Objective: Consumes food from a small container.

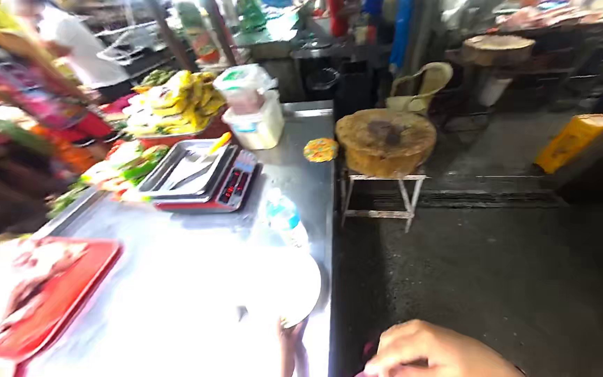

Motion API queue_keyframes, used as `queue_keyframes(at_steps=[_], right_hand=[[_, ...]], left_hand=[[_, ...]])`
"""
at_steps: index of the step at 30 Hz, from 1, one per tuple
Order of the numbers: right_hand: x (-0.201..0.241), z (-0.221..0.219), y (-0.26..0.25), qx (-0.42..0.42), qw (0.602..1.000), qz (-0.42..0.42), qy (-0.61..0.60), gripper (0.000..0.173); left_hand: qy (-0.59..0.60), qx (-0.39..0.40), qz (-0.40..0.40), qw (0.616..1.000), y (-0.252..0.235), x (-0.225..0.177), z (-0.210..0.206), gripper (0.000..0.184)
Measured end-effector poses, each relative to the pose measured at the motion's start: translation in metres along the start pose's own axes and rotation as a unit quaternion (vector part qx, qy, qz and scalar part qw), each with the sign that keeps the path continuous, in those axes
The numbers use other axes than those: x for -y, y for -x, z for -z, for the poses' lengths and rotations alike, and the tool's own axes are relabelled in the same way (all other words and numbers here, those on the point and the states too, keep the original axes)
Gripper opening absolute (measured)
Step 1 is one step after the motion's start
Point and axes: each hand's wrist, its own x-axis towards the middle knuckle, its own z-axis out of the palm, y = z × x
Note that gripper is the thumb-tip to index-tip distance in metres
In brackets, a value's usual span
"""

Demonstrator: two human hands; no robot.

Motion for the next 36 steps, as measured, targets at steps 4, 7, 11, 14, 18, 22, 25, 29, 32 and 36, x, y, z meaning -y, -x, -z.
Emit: queue_keyframes(at_steps=[4, 7, 11, 14, 18, 22, 25, 29, 32, 36], right_hand=[[-0.063, -0.009, 0.025, -0.16, 0.98, -0.096, -0.062, 0.027], [-0.083, -0.015, 0.029, -0.232, 0.962, -0.13, -0.056, 0.026], [-0.086, -0.012, 0.026, -0.263, 0.955, -0.128, 0.052, 0.028], [-0.085, -0.009, 0.021, -0.269, 0.952, -0.12, 0.086, 0.028], [-0.085, -0.01, 0.03, -0.268, 0.953, -0.114, 0.081, 0.028], [-0.089, -0.01, 0.045, -0.27, 0.951, -0.131, 0.072, 0.027], [-0.089, -0.007, 0.053, -0.265, 0.95, -0.153, 0.06, 0.027], [-0.087, -0.005, 0.061, -0.247, 0.951, -0.178, 0.054, 0.027], [-0.08, -0.003, 0.068, -0.237, 0.95, -0.197, 0.047, 0.027], [-0.079, -0.002, 0.076, -0.228, 0.951, -0.208, 0.035, 0.027]], left_hand=[[0.019, -0.022, -0.012, 0.999, 0.008, -0.017, -0.012, 0.038], [0.006, 0.004, -0.038, 0.999, 0.018, -0.024, -0.014, 0.037], [0.016, 0.061, -0.032, 0.998, 0.053, -0.043, -0.031, 0.033], [0.032, 0.082, -0.022, 0.996, 0.064, -0.051, -0.04, 0.034], [0.038, 0.047, -0.019, 0.998, 0.046, -0.036, -0.034, 0.036], [0.019, 0.004, -0.032, 0.999, 0.026, -0.019, -0.016, 0.042], [0.025, -0.008, -0.023, 0.999, 0.018, -0.013, -0.008, 0.041], [-0.098, -0.039, -0.039, 0.994, 0.014, -0.017, 0.007, 0.054], [-0.216, -0.171, -0.164, 0.947, -0.001, -0.019, 0.041, 0.081], [-0.22, -0.227, -0.386, 0.867, -0.043, -0.033, 0.078, 0.12]])
